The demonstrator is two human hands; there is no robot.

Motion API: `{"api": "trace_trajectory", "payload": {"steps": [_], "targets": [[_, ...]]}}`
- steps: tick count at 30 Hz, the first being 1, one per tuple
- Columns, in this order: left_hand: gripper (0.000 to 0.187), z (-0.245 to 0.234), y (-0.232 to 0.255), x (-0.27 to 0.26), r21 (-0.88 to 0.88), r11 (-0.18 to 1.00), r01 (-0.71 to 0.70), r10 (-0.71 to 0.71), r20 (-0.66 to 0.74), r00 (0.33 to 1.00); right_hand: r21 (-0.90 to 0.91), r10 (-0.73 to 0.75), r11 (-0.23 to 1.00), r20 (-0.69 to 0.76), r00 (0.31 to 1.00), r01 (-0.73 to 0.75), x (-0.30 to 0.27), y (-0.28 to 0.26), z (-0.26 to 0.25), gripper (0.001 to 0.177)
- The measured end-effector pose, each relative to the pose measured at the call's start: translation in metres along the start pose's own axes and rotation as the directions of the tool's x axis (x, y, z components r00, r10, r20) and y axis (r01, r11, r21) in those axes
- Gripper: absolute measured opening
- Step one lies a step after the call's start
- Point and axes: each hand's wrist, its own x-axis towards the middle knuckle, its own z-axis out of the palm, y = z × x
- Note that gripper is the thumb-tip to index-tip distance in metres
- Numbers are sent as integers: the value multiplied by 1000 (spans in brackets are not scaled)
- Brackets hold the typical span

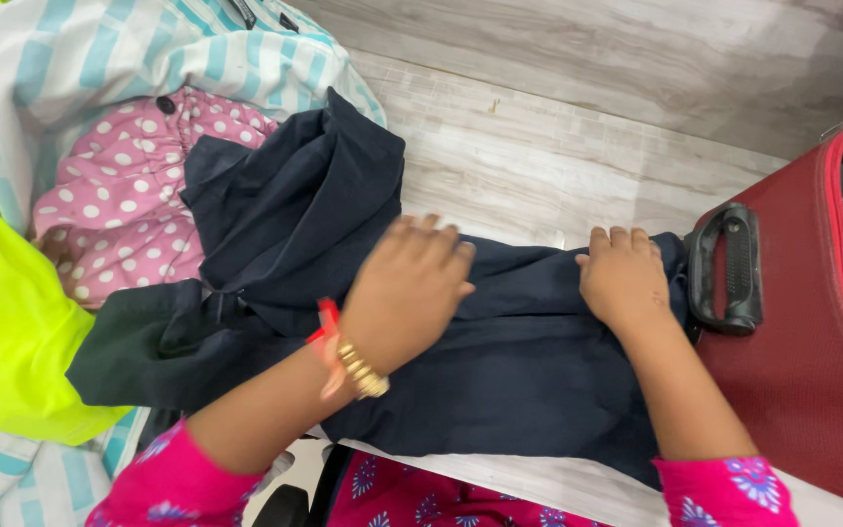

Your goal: The person buttons up a dark blue shirt by hand, folds it into a neat square on the floor, and places it into a red suitcase.

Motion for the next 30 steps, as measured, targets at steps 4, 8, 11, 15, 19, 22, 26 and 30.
{"api": "trace_trajectory", "payload": {"steps": [4, 8, 11, 15, 19, 22, 26, 30], "targets": [[85, 72, -23, 8, 39, 952, 304, -254, 657, 710, 52, 245, 964, 212, 946, -261, -12, -6, 46, 94], [103, 136, -82, -38, -117, 849, 516, -364, 578, 730, 127, 265, 947, 208, 942, -294, -23, -11, 76, 96], [110, 166, -94, -46, -204, 852, 483, -358, 445, 821, 178, 268, 939, 164, 950, -295, -9, -13, 85, 92], [103, 131, -96, -32, 2, 868, 496, -418, 541, 730, 218, 201, 957, -14, 979, -194, -8, -13, 74, 74], [86, 86, -56, -38, -120, 940, 319, -283, 246, 927, 303, -67, 941, -266, 962, 150, -74, 3, 44, 44], [62, 67, -25, -57, -310, 879, 361, -198, 452, 870, 124, 15, 992, -90, 996, -4, -123, 17, 22, 43], [39, 71, -12, -65, -273, 934, 231, -100, 421, 901, 241, 156, 959, -17, 988, -147, -142, 24, 19, 56], [22, 67, -40, -71, -642, 765, 53, 152, 260, 954, 302, 139, 945, -16, 990, -128, -143, 21, 9, 63]]}}
